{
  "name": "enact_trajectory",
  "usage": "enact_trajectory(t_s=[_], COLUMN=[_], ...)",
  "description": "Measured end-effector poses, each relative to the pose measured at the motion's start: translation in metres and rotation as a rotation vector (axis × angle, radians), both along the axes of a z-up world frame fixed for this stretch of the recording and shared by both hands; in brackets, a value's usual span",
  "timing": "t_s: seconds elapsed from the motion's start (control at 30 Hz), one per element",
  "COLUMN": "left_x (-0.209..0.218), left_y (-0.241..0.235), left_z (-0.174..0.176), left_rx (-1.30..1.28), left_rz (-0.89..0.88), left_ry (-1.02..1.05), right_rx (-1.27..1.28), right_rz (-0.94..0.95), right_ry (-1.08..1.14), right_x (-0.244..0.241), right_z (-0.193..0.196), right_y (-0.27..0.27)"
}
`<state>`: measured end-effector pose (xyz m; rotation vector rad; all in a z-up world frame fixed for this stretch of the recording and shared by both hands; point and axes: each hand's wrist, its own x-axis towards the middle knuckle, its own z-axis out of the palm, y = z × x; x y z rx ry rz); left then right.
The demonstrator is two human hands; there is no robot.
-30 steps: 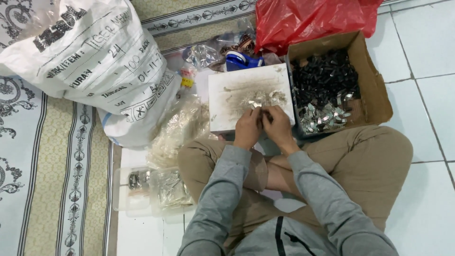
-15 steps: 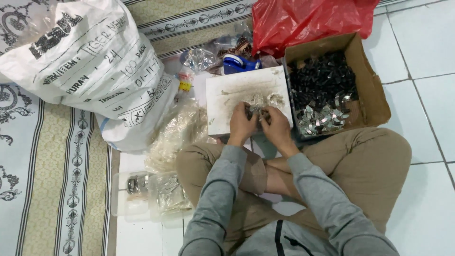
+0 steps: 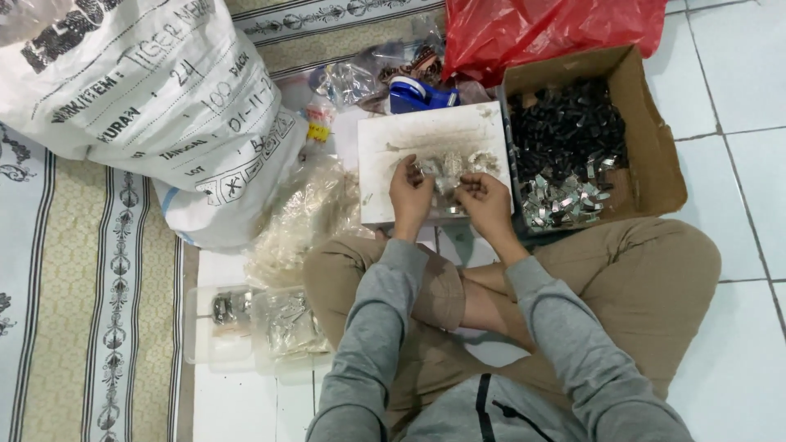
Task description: Assembling small silver metal ornaments onto black plastic bases by hand while sitting on the floor.
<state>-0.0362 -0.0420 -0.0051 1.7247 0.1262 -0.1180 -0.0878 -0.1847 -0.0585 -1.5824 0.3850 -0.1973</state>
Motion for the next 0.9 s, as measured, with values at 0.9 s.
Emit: enact_trajectory(t_s=[0.9], left_x=[-0.009], left_y=[0.017], left_z=[-0.008], left_rx=[0.461], left_rz=[-0.314], left_ry=[-0.345], right_rx=[-0.684], right_rz=[0.243], right_ry=[-0.211], right_x=[-0.038], right_z=[0.032], right_y=[0.002])
